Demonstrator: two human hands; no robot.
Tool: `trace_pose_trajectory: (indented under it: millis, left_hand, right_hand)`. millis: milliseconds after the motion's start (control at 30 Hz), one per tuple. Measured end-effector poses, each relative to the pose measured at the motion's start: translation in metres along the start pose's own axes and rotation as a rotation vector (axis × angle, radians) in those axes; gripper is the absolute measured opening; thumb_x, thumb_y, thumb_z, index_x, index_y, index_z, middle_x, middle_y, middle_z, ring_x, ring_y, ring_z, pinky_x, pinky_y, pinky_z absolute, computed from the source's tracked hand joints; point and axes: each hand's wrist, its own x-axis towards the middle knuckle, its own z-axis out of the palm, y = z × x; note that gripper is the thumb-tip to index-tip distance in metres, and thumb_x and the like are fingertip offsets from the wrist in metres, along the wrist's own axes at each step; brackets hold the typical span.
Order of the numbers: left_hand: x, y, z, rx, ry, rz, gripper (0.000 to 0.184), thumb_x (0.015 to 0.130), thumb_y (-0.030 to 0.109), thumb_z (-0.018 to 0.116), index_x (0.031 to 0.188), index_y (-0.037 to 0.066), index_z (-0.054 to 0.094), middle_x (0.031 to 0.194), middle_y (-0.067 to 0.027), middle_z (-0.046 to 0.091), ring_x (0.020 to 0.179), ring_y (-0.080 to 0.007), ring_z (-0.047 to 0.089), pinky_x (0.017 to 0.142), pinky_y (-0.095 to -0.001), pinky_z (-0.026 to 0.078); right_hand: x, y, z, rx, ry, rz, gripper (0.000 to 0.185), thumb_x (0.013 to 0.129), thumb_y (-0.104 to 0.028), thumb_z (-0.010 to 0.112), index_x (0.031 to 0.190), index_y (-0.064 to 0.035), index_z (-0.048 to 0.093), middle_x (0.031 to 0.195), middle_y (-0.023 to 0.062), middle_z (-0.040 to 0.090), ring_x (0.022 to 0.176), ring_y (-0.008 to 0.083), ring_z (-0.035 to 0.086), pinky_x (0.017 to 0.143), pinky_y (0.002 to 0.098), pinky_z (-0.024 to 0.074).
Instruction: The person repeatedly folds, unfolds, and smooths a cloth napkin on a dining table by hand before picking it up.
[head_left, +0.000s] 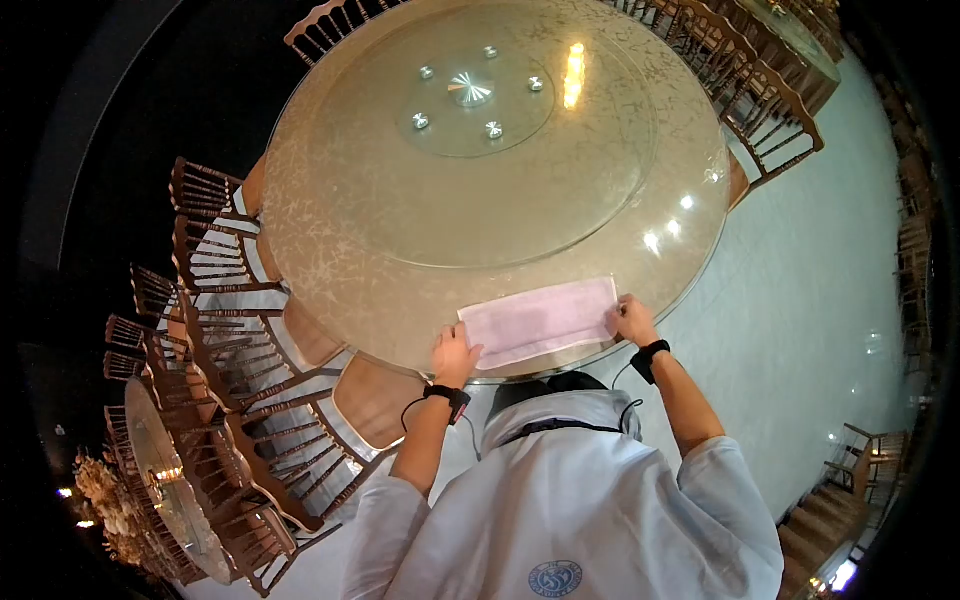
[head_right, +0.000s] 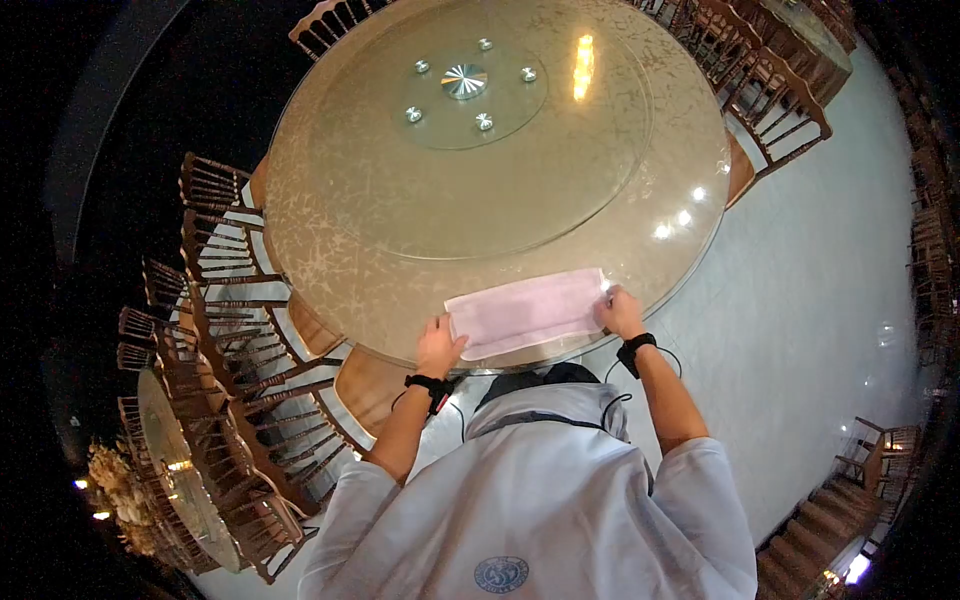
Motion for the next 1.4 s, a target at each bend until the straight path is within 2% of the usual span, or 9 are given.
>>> trace_pose_trajectory:
  millis: [133,200,300,633,700,833,1033,1333,1400]
  left_hand:
    - [-0.005,0.020,-0.002,0.098,-0.003,0.020,0.032,0.074,0.021,0.067,0.101,0.007,0.055,0.098,-0.0123,0.053,0.092,-0.0306,0.053,0.073,-0.0412,0.046]
    - [-0.018,0.010,0.019,-0.061,-0.157,0.407,0.029,0.072,0.016,0.065,0.097,0.006,0.054,0.094,-0.0120,0.052,0.092,-0.0304,0.052,0.075,-0.0413,0.045]
    - [-0.031,0.009,0.028,-0.046,-0.082,0.513,0.028,0.070,0.012,0.063,0.096,0.006,0.055,0.093,-0.0112,0.052,0.094,-0.0292,0.051,0.077,-0.0406,0.044]
    - [-0.033,0.008,0.021,-0.016,-0.129,0.474,0.022,0.072,0.011,0.060,0.094,0.006,0.058,0.091,-0.0109,0.052,0.092,-0.0289,0.051,0.076,-0.0406,0.044]
    - [-0.031,0.006,0.024,-0.016,-0.111,0.491,0.019,0.072,0.013,0.061,0.090,0.008,0.060,0.089,-0.0092,0.053,0.092,-0.0277,0.052,0.075,-0.0404,0.044]
    - [-0.030,0.006,0.022,0.013,-0.128,0.474,0.014,0.071,0.013,0.061,0.085,0.011,0.059,0.088,-0.0051,0.055,0.091,-0.0240,0.053,0.074,-0.0388,0.045]
    - [-0.023,0.003,0.027,0.056,-0.147,0.474,0.010,0.073,0.013,0.060,0.083,0.011,0.061,0.084,-0.0061,0.055,0.087,-0.0253,0.056,0.071,-0.0399,0.047]
    - [0.001,-0.002,0.013,-0.095,-0.088,0.422,0.011,0.076,0.016,0.056,0.083,0.008,0.060,0.085,-0.0098,0.060,0.085,-0.0296,0.056,0.072,-0.0435,0.045]
    - [0.005,0.004,0.006,-0.088,0.007,0.365,0.010,0.078,0.016,0.055,0.082,0.009,0.060,0.084,-0.0103,0.061,0.085,-0.0296,0.056,0.073,-0.0445,0.044]
  right_hand:
    - [0.003,0.002,0.012,-0.065,0.028,0.132,0.036,0.071,-0.026,0.067,0.089,0.0051,0.061,0.074,0.0200,0.065,0.069,0.0298,0.066,0.064,0.0369,0.0510]
    - [0.000,0.004,0.012,0.004,-0.074,0.192,0.034,0.070,-0.026,0.068,0.081,0.0058,0.063,0.068,0.0185,0.065,0.062,0.0269,0.064,0.060,0.0360,0.0506]
    - [-0.013,0.001,0.009,0.174,-0.164,0.231,0.031,0.067,-0.024,0.068,0.060,0.0064,0.064,0.055,0.0131,0.061,0.049,0.0191,0.059,0.049,0.0326,0.0485]
    - [-0.009,0.017,0.019,0.241,-0.095,0.345,0.036,0.061,-0.019,0.070,0.083,0.0079,0.059,0.073,0.0208,0.065,0.069,0.0313,0.065,0.065,0.0365,0.0511]
    - [-0.016,0.019,0.021,0.018,0.044,0.129,0.037,0.062,-0.020,0.071,0.084,0.0064,0.057,0.077,0.0219,0.064,0.074,0.0337,0.064,0.067,0.0386,0.0507]
    - [-0.014,0.046,0.039,0.016,-0.018,0.119,0.033,0.067,-0.015,0.072,0.086,0.0033,0.052,0.070,0.0149,0.064,0.060,0.0227,0.065,0.055,0.0335,0.0510]
    - [-0.010,0.046,0.038,0.185,-0.061,0.290,0.035,0.064,-0.018,0.071,0.084,0.0051,0.055,0.077,0.0209,0.064,0.074,0.0318,0.065,0.068,0.0378,0.0507]
    - [-0.006,0.000,0.004,0.861,-0.075,0.533,0.011,0.075,0.000,0.059,0.080,0.0031,0.050,0.063,0.0147,0.058,0.050,0.0235,0.061,0.042,0.0333,0.0517]
    - [0.001,0.007,0.003,0.995,-0.227,0.578,0.029,0.077,0.001,0.060,0.097,-0.0018,0.038,0.079,0.0136,0.058,0.063,0.0250,0.065,0.056,0.0349,0.0568]
